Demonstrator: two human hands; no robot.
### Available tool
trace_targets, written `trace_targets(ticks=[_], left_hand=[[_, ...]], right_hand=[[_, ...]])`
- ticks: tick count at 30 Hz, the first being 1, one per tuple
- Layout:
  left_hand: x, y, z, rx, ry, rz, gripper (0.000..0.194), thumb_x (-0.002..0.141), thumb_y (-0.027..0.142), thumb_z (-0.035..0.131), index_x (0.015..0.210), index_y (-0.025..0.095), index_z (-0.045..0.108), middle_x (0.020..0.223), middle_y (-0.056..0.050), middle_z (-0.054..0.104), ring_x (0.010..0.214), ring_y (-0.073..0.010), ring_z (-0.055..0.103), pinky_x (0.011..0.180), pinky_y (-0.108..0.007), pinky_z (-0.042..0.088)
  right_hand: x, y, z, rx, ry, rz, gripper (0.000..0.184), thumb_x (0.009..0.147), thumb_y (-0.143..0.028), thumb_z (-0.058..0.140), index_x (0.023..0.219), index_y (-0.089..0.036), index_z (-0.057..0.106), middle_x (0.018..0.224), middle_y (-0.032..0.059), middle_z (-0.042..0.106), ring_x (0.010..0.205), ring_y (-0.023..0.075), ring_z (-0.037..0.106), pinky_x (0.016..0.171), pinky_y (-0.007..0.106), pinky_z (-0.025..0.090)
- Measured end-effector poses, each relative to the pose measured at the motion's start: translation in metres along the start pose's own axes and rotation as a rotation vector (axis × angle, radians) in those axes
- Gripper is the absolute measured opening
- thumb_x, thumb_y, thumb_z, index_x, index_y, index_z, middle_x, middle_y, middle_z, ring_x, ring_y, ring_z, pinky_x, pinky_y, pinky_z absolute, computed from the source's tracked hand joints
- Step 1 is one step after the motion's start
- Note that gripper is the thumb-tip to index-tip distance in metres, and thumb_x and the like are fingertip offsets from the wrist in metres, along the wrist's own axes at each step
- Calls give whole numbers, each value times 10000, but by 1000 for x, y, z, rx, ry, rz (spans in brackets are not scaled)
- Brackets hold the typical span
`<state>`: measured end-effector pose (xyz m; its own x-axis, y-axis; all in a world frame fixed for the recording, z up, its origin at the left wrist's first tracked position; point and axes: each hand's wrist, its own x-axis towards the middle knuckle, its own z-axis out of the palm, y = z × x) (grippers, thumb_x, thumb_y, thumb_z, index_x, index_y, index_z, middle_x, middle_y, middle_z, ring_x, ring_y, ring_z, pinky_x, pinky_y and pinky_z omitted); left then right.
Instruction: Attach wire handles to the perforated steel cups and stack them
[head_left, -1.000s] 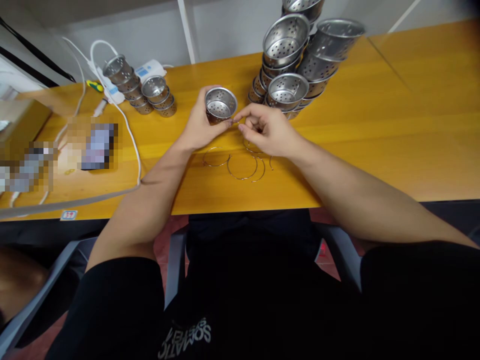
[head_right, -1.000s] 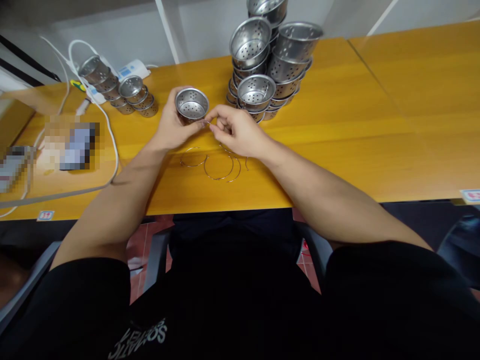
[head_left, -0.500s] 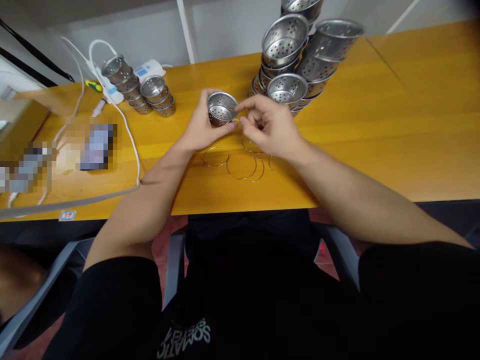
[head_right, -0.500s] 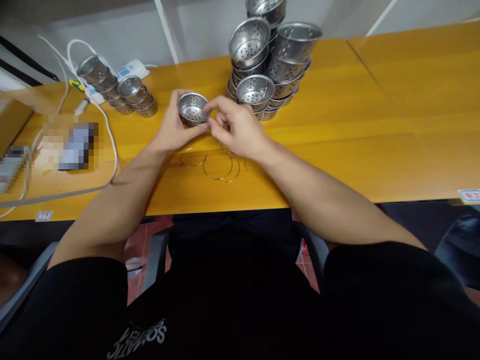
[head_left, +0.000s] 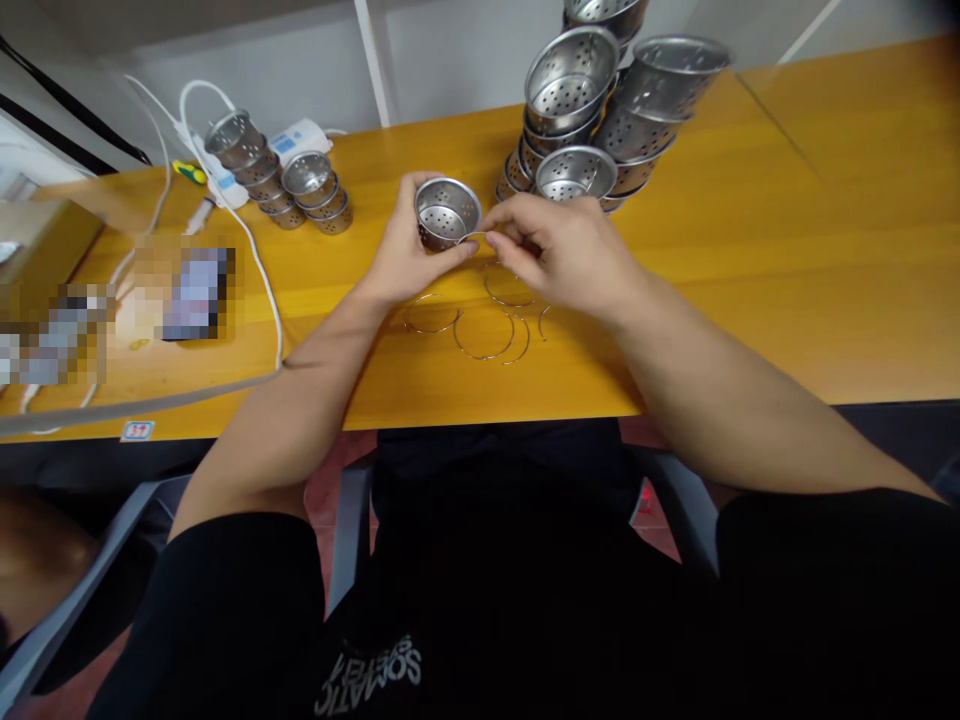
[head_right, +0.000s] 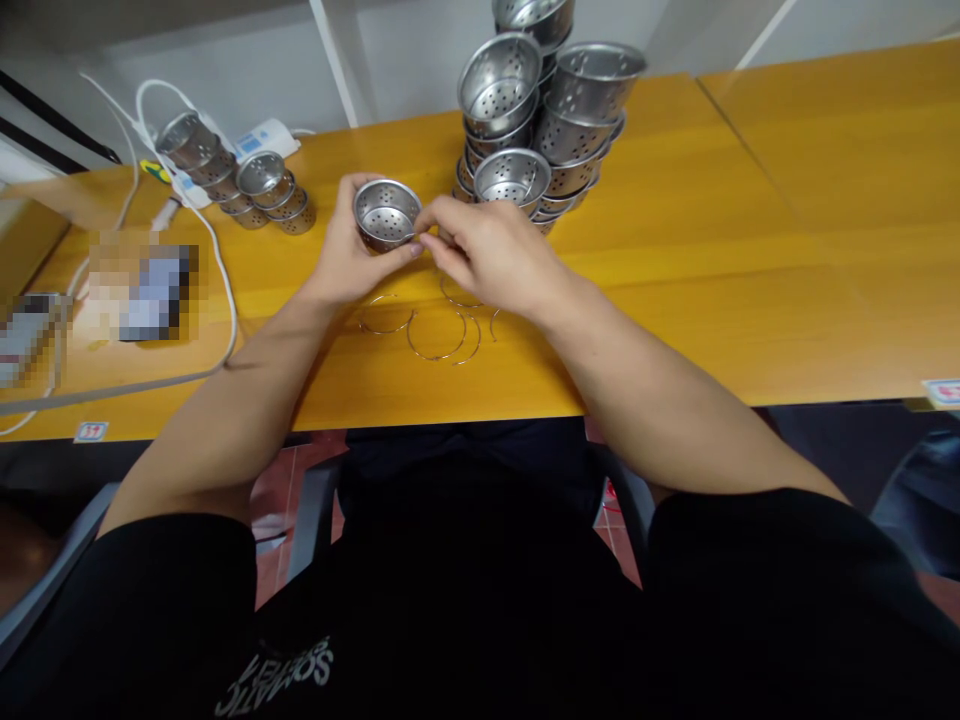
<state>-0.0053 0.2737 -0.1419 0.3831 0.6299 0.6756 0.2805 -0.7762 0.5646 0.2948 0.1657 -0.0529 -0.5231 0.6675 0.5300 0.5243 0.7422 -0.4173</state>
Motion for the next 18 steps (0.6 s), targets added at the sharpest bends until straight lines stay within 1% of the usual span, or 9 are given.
trace_targets(ticks=[4,7,10,13,15,18], left_hand=[[0,1,3,10,-4,1,1105,1017,1068,916,1738,385,432,1606,-127,676,1484,-409,816,1319,-619,724],[2,1,6,12,30,42,1126,1000,1114,883,1741,395,432,1622,-119,663,1512,-408,819,1337,-610,723],[4,-1,8,-5,71,75,1139,991,1151,845,1746,413,417,1638,-112,647,1497,-393,827,1318,-593,730],[5,-5,8,-44,97,98,1137,997,1147,843,1752,420,400,1620,-112,655,1436,-375,839,1265,-568,746],[5,-8,9,-48,91,106,1134,1004,1144,835,1756,419,392,1621,-117,654,1435,-378,834,1261,-571,742],[4,-8,10,-34,47,122,1158,998,1142,843,1774,423,373,1639,-119,640,1489,-397,812,1299,-594,720]], right_hand=[[-2,-2,-1,-95,-18,-13,322,1333,-542,706,1513,-328,864,1041,83,896,952,369,877,916,516,694],[-2,-2,-2,-145,-24,13,289,1332,-491,703,1494,-323,874,1093,98,918,975,385,890,930,526,692],[-2,-1,-4,-158,-18,31,303,1328,-535,710,1447,-318,885,1061,99,915,977,390,891,931,525,695],[-2,-3,-5,-128,7,34,388,1340,-641,664,1408,-326,881,986,78,888,938,362,872,905,507,701],[-1,-7,-5,-93,46,67,438,1350,-695,617,1438,-344,864,960,70,871,905,342,847,884,497,702],[3,-13,-1,-76,105,132,450,1350,-713,595,1487,-361,838,945,72,853,865,331,809,865,494,696]])
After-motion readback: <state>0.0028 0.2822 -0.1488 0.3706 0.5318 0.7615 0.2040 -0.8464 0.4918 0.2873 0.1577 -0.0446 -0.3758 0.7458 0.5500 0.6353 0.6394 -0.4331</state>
